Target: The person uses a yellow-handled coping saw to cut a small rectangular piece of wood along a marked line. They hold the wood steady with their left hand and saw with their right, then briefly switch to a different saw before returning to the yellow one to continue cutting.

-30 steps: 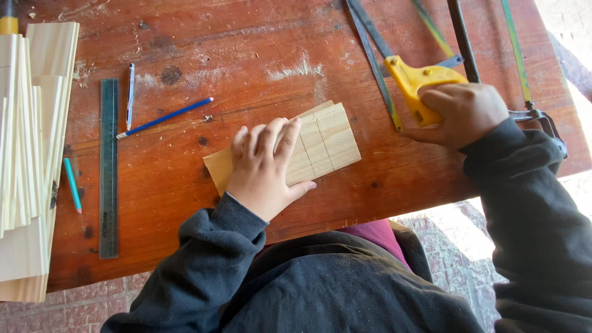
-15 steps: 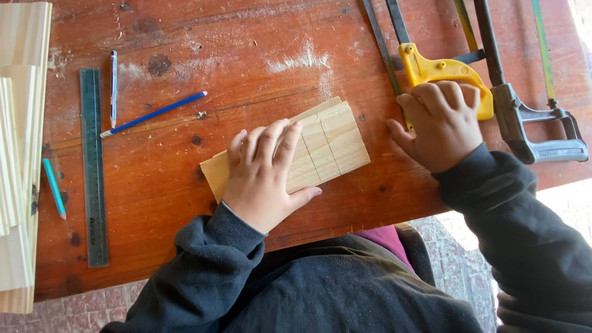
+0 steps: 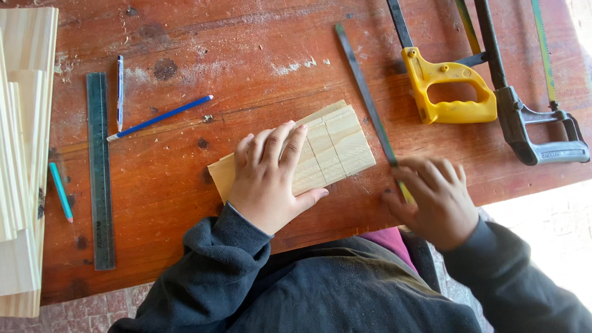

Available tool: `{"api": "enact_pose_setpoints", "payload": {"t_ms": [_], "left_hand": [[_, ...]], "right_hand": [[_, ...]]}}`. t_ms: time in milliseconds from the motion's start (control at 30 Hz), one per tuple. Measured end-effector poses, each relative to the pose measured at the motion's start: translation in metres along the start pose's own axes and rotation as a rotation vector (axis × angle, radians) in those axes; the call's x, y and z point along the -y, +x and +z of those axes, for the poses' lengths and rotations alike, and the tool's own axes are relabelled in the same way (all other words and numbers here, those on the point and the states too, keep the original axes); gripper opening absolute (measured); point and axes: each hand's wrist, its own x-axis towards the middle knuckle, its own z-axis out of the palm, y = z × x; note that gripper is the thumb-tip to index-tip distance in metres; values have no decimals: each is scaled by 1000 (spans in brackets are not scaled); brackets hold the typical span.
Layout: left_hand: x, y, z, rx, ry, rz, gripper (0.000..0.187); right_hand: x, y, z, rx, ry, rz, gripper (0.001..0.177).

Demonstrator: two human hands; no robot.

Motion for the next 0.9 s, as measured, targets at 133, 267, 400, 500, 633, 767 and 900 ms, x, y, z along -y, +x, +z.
{"api": "enact_pose_setpoints", "payload": {"t_ms": [133,267,400,500,633,767,900], "left_hand": [[-1,-1,2,-17,27,11,106],[0,-2,5,-39,27,12,105],[1,-5,9,-52,20,5,103],[1,-6,10,-65,45,-9,103],[1,-6,8,-46,52,-34,105],[1,-5,10,-45,72,-54,107],[2,-5,12,-26,58,-61,106]], "right_hand": [[11,-54,-1,-18,138,20,41],[7,-84,3,13,141,121,17],[-5,-93,8,-13,171,269,24],[-12,-85,3,147,255,501,34],[-13,-62,-13,223,360,600,29],[-14,-50,-32,188,349,660,24],[-32,-57,-37,269,309,747,21]]}}
